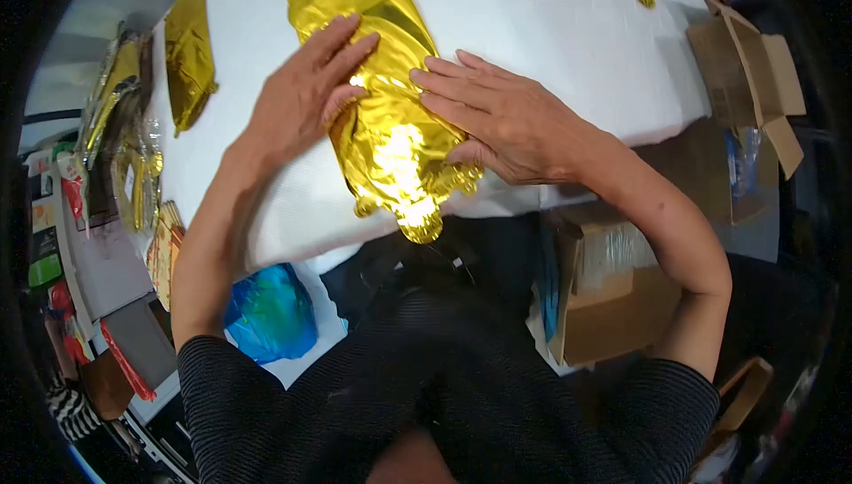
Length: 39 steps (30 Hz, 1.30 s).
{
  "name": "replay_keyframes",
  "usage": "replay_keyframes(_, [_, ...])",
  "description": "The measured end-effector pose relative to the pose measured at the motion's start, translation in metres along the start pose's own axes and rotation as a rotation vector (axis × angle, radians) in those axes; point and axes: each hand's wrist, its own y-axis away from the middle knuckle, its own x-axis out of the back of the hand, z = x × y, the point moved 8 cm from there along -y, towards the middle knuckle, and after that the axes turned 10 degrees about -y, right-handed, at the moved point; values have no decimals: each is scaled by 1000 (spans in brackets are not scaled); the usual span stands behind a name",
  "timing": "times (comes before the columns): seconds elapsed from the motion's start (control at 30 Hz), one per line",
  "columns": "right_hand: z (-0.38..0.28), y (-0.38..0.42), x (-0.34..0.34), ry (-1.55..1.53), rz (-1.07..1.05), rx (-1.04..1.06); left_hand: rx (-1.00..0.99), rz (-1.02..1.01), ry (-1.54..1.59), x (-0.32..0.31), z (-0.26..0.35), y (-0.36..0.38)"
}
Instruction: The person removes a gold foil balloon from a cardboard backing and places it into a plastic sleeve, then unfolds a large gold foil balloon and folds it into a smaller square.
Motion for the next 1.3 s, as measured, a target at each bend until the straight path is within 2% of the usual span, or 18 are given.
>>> replay_keyframes(0.2, [-19,36,-7,-3,-108,18,20,15,0,0,1,1])
replay_keyframes(0.43, [-26,67,11,-186,14,87,7,13,-52,0,-1,0])
replay_keyframes(0.47, [-23,64,18,-236,33,85,1,2,-40,-1,0,0])
replay_keyframes(0.63, [-12,7,43,-81,156,86,-2,-26,15,-2,-2,0])
replay_keyframes(0.67, [-4,-7,38,-35,149,97,-3,-17,-58,3,-6,-3])
replay_keyframes(0.7, [5,-22,34,12,143,108,9,-37,40,-1,-1,-1])
replay_keyframes(0.77, [28,-50,26,63,83,98,5,-36,41,-1,-1,0])
replay_keyframes(0.87, [72,-90,18,159,21,12,-2,-37,62,1,-1,-1])
replay_keyframes(1.13, [88,-95,19,119,78,-39,-2,-64,52,0,-1,-1])
replay_keyframes(1.3, [76,-104,24,150,89,-98,-8,-52,44,-1,-1,0])
